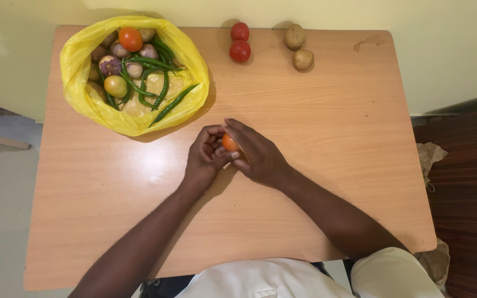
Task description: The person picks up tomatoes, potatoes, and an onion one at a time from a bag, rotates them by hand, and places them onto the table surface.
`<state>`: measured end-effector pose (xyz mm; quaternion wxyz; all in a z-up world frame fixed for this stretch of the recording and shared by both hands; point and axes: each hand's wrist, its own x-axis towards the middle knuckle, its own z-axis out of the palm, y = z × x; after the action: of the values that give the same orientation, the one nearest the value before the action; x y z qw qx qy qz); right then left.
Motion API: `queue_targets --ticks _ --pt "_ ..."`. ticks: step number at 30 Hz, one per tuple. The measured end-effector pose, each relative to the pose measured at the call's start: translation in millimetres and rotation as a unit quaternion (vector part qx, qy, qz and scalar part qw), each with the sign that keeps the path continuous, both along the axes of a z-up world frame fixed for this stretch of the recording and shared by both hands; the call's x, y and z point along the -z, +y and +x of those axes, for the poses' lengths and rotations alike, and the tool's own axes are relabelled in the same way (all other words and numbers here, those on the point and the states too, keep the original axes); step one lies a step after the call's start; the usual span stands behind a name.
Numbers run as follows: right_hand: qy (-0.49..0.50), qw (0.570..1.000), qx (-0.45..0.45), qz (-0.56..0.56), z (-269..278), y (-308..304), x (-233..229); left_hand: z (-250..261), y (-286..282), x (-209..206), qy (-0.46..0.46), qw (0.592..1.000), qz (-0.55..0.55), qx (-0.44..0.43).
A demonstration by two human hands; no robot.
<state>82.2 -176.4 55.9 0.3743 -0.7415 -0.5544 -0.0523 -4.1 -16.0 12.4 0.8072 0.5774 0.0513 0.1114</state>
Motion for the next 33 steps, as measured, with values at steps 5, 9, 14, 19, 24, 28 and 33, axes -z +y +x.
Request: queue_targets --ticks 5,9,14,19,24,28,33 --pt "-0.057 0.998 0.025 0.022 -3.9 -0.6 7.6 -1.7 4.1 4.7 0.013 0.997 -0.057 0.058" --pt "-0.021 1.000 0.018 0.008 -2.9 0.7 6.5 -1.2 3.1 -4.4 0.006 0.984 -0.171 0.056" --pt "-0.074 0.995 0.034 0.055 -2.6 -1.4 9.0 -1.9 -4.0 -18.7 0.019 0.955 -0.283 0.090" --pt "-0.007 0.999 0.011 0.038 -4.8 1.0 2.7 -2.5 3.4 -1.8 0.047 0.964 -0.248 0.080" --pt "0.040 0.999 0.015 0.021 0.0 -0.2 3.9 1.1 8.3 13.1 0.029 0.972 -0.219 0.079" --pt "-0.001 0.999 0.018 0.031 -0.4 0.5 6.2 -2.2 5.8 1.9 0.046 0.964 -0.238 0.112" --pt "-0.024 1.000 0.011 -0.017 -3.8 0.4 7.8 -2.4 7.8 -6.1 0.030 0.996 0.039 0.074"
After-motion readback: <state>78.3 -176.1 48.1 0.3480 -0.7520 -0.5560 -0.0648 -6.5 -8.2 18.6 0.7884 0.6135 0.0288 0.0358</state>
